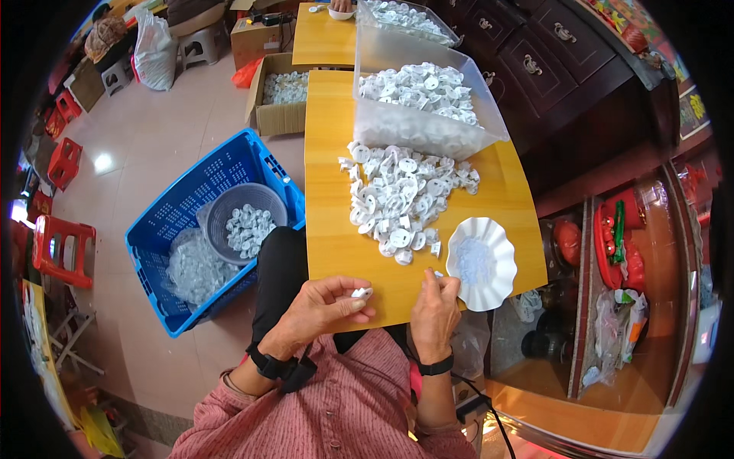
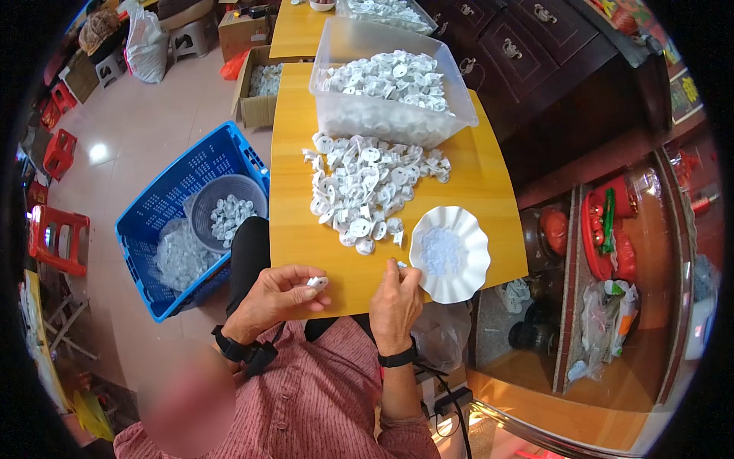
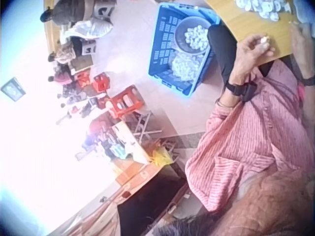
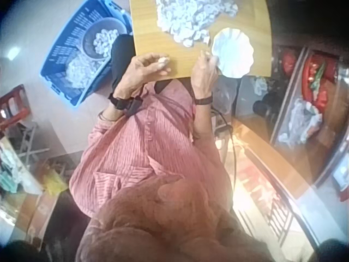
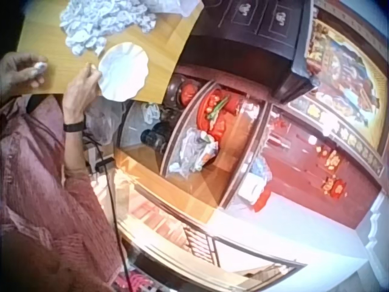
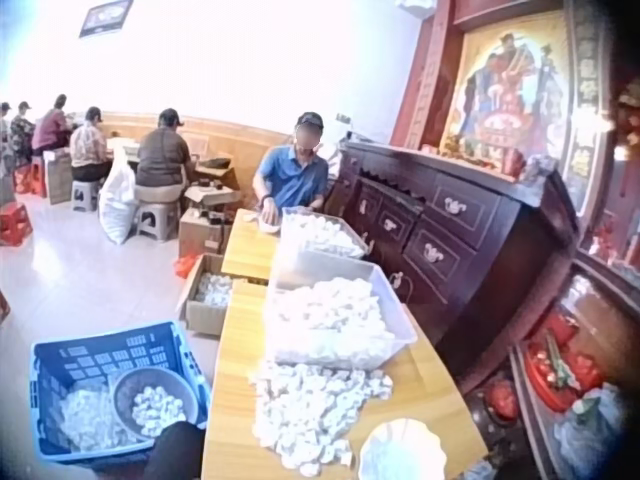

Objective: Assembling small white plastic shoe components by hand.

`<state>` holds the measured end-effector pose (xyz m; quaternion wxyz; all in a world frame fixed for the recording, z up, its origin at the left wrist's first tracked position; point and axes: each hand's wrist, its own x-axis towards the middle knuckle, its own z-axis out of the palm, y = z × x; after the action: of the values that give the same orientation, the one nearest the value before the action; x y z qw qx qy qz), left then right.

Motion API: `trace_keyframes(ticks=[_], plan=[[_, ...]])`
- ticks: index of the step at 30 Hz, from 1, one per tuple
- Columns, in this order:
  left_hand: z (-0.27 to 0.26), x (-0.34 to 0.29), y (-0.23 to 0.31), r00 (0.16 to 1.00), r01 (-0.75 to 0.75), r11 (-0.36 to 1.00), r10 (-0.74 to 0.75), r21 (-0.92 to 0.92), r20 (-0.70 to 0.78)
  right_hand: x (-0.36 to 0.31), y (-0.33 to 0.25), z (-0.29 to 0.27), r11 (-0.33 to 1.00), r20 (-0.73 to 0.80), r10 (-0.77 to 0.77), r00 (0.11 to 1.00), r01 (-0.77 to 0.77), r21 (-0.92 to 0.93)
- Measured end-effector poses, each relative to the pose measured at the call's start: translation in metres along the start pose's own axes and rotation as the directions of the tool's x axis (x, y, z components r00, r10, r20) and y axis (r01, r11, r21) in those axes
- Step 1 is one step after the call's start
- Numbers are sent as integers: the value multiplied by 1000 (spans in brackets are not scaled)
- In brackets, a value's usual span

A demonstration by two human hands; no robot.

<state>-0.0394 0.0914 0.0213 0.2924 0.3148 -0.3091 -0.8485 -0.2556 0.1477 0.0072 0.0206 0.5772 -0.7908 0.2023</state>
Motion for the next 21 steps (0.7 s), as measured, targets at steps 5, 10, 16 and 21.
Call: trace_keyframes(ticks=[5,10,16,21], plan=[[-3,3,2,999,-33,999,33,-22,-5,-6,-17,-9,943,-39,-195,980,199,265],[-6,5,3,1000,-26,998,26,-57,-9,-11,-9,-7,947,-129,-106,986,140,289],[-12,6,1,999,-47,995,48,-90,9,-8,-19,-17,938,9,-330,944,327,119],[-14,1,6,999,-19,980,25,-196,27,-14,-22,-30,895,189,-446,875,438,88]])
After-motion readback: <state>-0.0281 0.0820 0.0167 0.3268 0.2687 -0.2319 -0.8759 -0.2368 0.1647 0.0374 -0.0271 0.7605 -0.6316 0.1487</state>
